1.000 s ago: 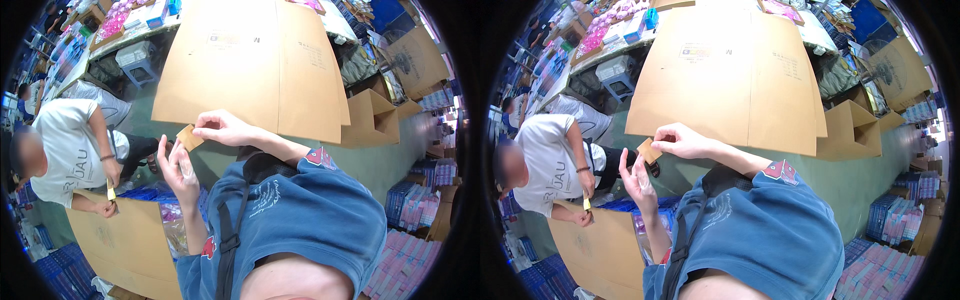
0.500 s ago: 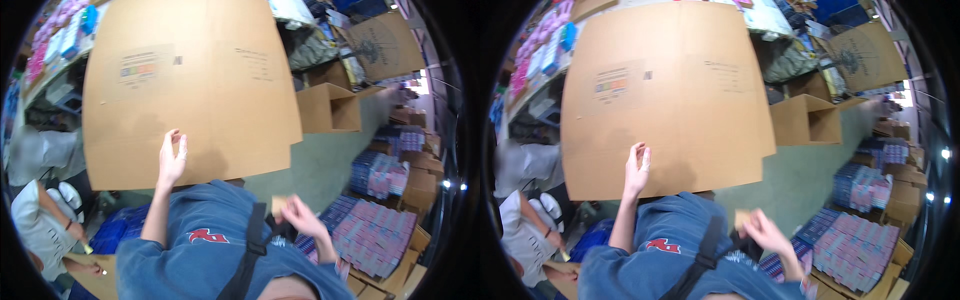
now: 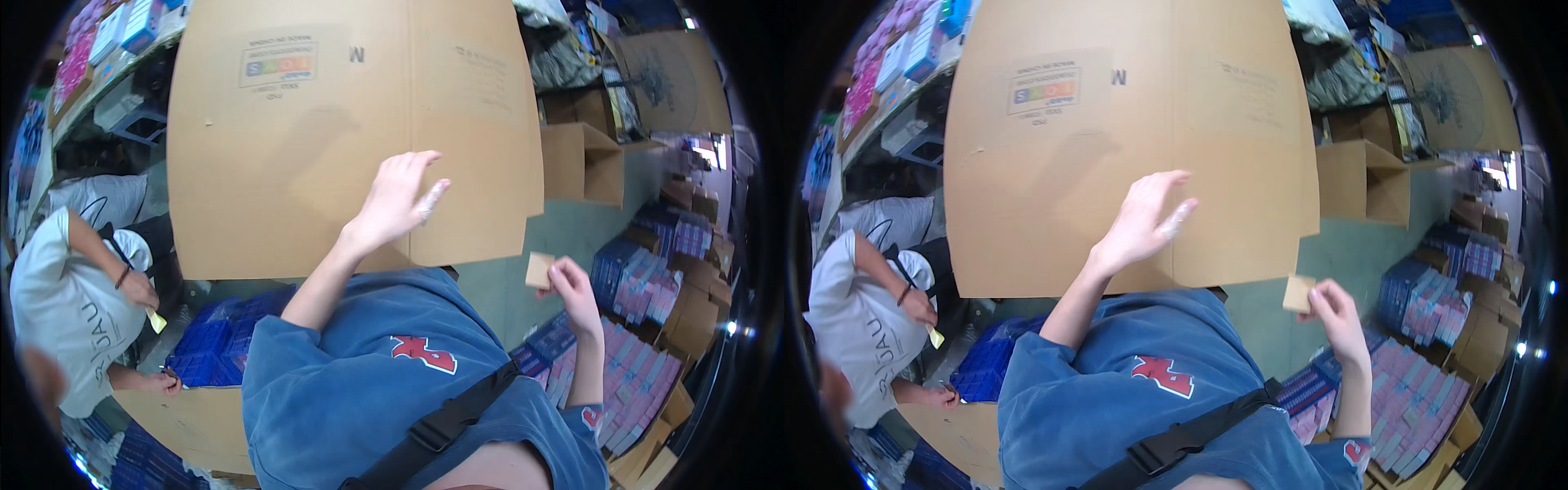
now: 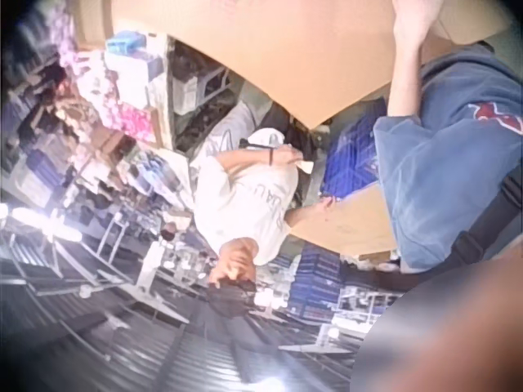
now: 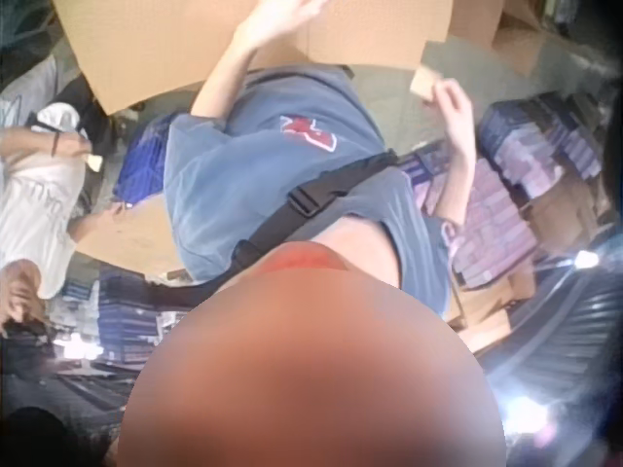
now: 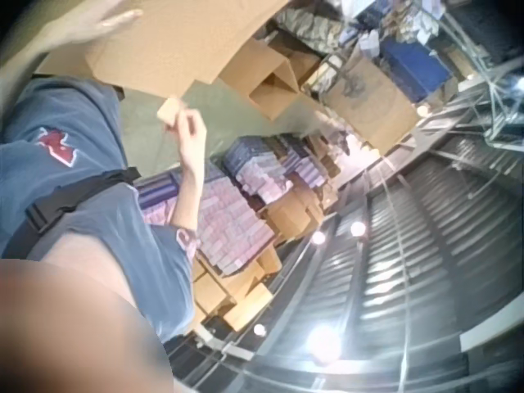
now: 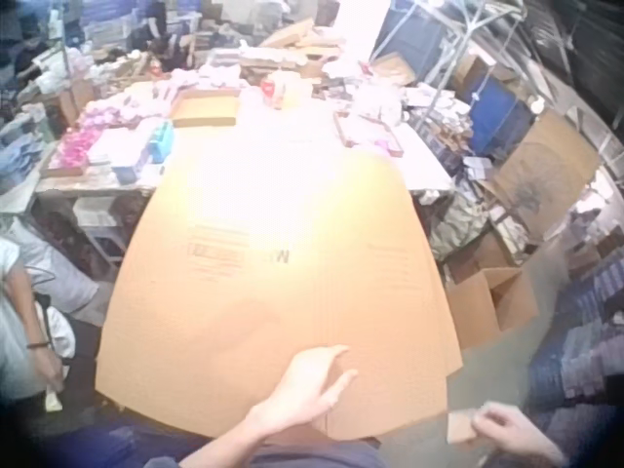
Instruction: The person folds flat cardboard sheets into box shapes and secures the seams with small pieces of tape. They repeatedly pick up sheets, fold the flaps, and apply tape to hold the box together before moving to the next sheet.
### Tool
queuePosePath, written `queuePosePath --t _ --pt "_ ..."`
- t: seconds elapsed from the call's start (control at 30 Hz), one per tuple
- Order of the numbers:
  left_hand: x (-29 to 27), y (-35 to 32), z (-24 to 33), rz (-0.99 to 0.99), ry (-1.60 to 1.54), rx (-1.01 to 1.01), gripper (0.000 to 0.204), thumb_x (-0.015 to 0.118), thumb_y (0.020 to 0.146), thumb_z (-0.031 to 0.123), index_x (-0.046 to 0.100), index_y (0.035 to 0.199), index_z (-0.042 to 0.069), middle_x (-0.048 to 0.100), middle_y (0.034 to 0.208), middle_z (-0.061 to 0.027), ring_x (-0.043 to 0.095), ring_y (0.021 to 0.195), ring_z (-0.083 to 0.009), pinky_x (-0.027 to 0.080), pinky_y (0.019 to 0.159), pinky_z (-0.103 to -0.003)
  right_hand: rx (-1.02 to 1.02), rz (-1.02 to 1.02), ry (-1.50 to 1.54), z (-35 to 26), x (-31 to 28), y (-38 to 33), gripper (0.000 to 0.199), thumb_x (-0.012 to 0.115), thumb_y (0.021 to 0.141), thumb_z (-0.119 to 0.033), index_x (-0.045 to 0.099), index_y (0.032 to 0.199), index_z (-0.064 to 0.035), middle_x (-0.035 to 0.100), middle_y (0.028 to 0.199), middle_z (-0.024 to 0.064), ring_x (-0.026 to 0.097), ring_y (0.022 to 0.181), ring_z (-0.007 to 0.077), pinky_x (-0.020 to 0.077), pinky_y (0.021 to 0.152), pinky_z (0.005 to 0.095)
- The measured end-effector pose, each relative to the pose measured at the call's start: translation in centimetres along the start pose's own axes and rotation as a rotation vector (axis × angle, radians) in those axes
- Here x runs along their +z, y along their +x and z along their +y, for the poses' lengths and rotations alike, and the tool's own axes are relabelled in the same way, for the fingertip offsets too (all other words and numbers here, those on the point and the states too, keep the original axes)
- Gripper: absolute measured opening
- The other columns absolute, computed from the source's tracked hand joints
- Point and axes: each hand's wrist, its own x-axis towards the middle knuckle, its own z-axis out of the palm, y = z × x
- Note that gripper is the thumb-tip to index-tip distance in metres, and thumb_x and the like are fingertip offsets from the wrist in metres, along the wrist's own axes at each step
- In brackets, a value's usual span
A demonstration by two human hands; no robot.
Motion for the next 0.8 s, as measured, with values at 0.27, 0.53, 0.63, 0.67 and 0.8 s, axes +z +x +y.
queuePosePath --t 0.27,0.53,0.63,0.67,0.8 --pt "-5.4 -7.1 -12.1 0.390 0.583 -0.313 0.048 0.059 0.098 0.033 0.049 0.133 0.001 0.051 0.136 -0.0210 0.044 0.132 -0.0396 0.032 0.112 -0.052 -0.258 -0.150 0.065 -4.3 10.5 24.9 0.026 0.061 0.101 -0.028 0.064 0.097 -0.0026 0.061 0.083 0.0008 0.058 0.078 0.0100 0.0478 0.074 0.0258" --pt "-6.4 -11.9 -16.9 0.525 0.853 -0.443 0.051 0.054 0.101 0.035 0.045 0.140 0.003 0.040 0.151 -0.0194 0.033 0.143 -0.0376 0.022 0.119 -0.055 -0.567 -0.046 -0.003 -10.0 21.6 43.9 0.031 0.067 0.097 -0.033 0.070 0.099 -0.0026 0.060 0.084 -0.0006 0.053 0.079 0.0095 0.0439 0.075 0.0259" --pt "-6.1 -11.8 -17.4 0.509 0.875 -0.492 0.050 0.054 0.101 0.033 0.045 0.139 0.003 0.040 0.151 -0.0189 0.033 0.143 -0.0375 0.022 0.119 -0.055 -0.640 0.046 -0.205 -9.9 22.8 46.2 0.032 0.066 0.095 -0.036 0.072 0.097 -0.0041 0.058 0.095 0.0043 0.054 0.088 0.0153 0.0439 0.084 0.0316" --pt "-6.0 -11.8 -17.5 0.514 0.877 -0.493 0.050 0.055 0.100 0.033 0.045 0.139 0.003 0.040 0.151 -0.0190 0.033 0.143 -0.0377 0.022 0.119 -0.055 -0.677 0.081 -0.289 -10.0 23.0 46.7 0.032 0.065 0.095 -0.037 0.072 0.096 -0.0050 0.057 0.100 0.0065 0.055 0.092 0.0178 0.0439 0.088 0.0342" --pt "-6.0 -11.4 -17.4 0.512 0.874 -0.495 0.050 0.056 0.100 0.031 0.045 0.139 0.003 0.040 0.151 -0.0191 0.033 0.143 -0.0386 0.022 0.118 -0.056 -0.734 0.072 -0.319 -10.3 22.9 47.0 0.029 0.064 0.095 -0.036 0.071 0.093 -0.0078 0.057 0.097 0.0043 0.050 0.098 0.0180 0.0396 0.094 0.0352"
